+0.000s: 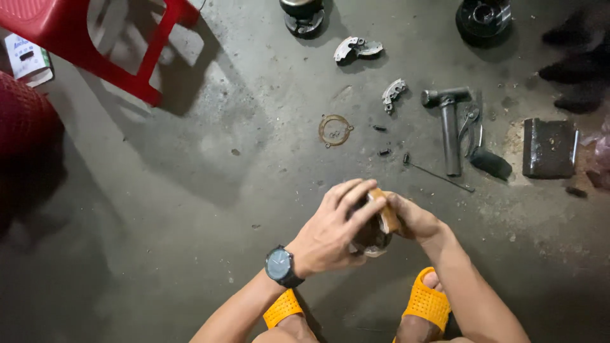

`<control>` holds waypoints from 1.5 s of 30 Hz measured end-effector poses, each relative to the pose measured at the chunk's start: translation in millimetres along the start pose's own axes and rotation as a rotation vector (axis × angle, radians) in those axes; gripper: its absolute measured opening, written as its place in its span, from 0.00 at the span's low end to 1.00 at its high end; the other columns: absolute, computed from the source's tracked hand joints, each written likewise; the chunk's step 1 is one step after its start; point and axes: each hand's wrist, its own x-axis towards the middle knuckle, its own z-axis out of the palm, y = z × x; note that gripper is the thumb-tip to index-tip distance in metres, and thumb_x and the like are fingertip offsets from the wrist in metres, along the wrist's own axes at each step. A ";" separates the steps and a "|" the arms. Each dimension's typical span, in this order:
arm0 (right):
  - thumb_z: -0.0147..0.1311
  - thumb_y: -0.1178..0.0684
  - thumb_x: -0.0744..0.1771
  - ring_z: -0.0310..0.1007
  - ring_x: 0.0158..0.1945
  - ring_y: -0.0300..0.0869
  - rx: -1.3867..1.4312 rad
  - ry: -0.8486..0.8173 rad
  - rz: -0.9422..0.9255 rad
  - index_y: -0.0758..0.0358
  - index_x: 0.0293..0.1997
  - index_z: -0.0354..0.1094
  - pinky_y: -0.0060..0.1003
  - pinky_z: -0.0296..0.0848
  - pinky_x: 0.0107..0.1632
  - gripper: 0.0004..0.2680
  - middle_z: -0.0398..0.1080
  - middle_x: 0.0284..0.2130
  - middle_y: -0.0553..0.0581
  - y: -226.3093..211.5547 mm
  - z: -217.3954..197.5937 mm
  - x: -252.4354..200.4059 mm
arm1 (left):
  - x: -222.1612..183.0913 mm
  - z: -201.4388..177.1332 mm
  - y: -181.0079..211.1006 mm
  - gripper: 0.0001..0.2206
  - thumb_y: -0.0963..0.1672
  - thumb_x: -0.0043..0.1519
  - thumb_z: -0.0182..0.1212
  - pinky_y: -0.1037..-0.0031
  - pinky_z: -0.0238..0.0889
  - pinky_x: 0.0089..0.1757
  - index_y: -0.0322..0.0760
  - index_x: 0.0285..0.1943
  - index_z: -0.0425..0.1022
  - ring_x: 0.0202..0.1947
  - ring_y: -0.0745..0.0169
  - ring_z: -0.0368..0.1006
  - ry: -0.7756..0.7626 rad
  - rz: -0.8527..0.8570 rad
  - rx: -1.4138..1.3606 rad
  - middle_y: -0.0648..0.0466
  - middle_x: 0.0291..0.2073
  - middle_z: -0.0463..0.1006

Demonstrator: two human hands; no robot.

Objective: The person sits on the workshop floor assembling a motorcycle clutch assembly, fitting brake/clutch shoes around a hub and pressing components together by hand. They pick up small springs and pins, use pliers and a screwdriver to seat parts, and tap components with a hammer.

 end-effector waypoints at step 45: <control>0.47 0.47 0.73 0.75 0.47 0.43 0.760 0.089 -0.547 0.60 0.35 0.71 0.44 0.74 0.56 0.12 0.76 0.40 0.53 37.8 -13.9 -4.6 | -0.8 8.4 -13.1 0.53 0.48 0.45 0.84 0.53 0.55 0.71 0.36 0.78 0.51 0.76 0.39 0.55 0.147 -0.100 -0.235 0.43 0.76 0.55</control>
